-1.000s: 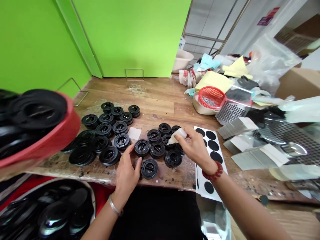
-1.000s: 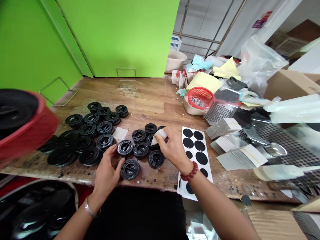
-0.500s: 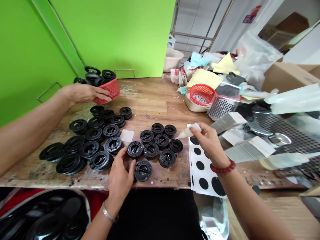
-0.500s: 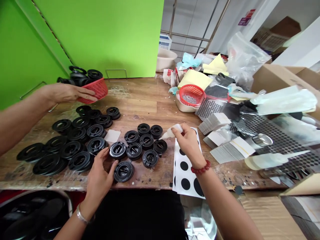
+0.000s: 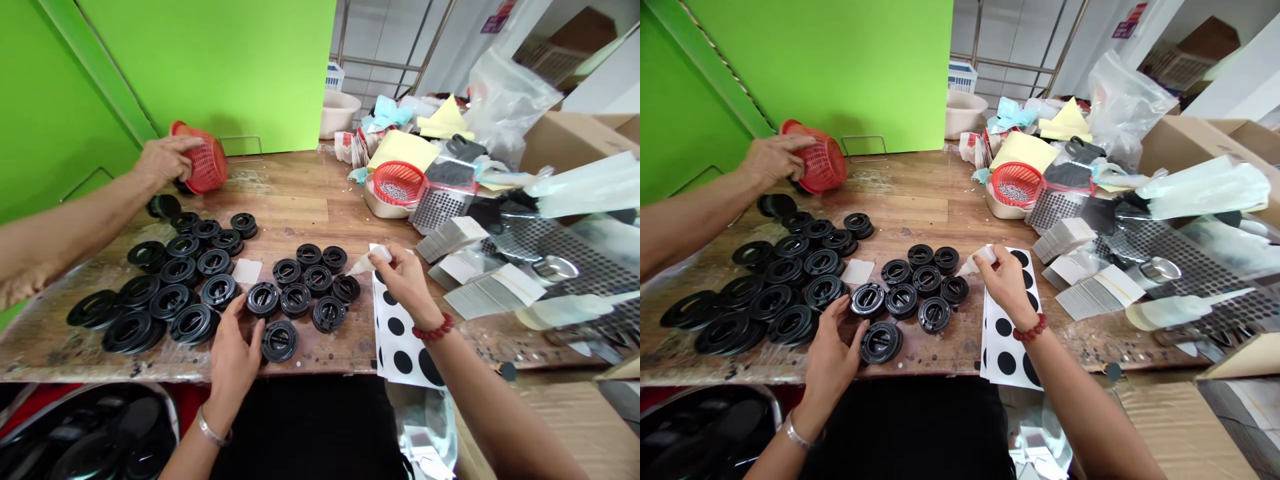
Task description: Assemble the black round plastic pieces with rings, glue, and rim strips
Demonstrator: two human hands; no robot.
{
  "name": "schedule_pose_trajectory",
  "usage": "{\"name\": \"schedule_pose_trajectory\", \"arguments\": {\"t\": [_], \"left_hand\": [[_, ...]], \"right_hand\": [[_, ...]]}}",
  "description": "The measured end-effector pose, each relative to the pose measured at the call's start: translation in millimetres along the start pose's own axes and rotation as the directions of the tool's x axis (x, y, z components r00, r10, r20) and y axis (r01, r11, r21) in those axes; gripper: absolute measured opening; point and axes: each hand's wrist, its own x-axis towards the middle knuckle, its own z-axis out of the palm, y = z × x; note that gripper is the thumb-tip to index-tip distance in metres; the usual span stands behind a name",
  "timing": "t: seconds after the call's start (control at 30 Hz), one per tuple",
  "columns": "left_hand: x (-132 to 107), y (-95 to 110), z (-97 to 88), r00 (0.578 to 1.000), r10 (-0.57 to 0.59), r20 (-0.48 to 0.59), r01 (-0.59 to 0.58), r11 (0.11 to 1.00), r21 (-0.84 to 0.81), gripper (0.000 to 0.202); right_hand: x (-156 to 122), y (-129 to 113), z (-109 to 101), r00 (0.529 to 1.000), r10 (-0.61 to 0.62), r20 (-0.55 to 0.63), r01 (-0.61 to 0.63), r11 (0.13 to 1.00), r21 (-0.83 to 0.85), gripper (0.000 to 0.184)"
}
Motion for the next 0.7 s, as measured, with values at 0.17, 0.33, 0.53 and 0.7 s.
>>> {"name": "schedule_pose_trajectory", "arguments": {"t": [0.17, 0.33, 0.53, 0.7], "left_hand": [[0.2, -0.5, -0.3, 1.0, 0.015, -0.004, -0.015, 1.0, 0.015, 0.052], [0.2, 0.0, 0.2, 1.0, 0.021, -0.008, -0.021, 1.0, 0.005, 0.053], [0.2, -0.1, 0.6, 1.0, 0.012, -0.01, -0.012, 1.0, 0.006, 0.053], [-0.4, -1.4, 0.5, 0.999, 0.033, -0.014, -0.033, 0.999, 0.006, 0.053]], "right_hand": [[-4.0, -12.0, -12.2, 0.994, -0.098, 0.039, 0.102, 0.989, -0.108, 0.033], [-10.5, -23.3, -24.2, 0.977, -0.184, 0.107, 0.2, 0.965, -0.17, 0.032], [-17.5, -36.3, -20.4, 0.966, -0.129, 0.226, 0.156, 0.982, -0.105, 0.026], [-16.1, -45.8, -0.2, 0.962, -0.217, 0.166, 0.232, 0.97, -0.074, 0.023]]}}
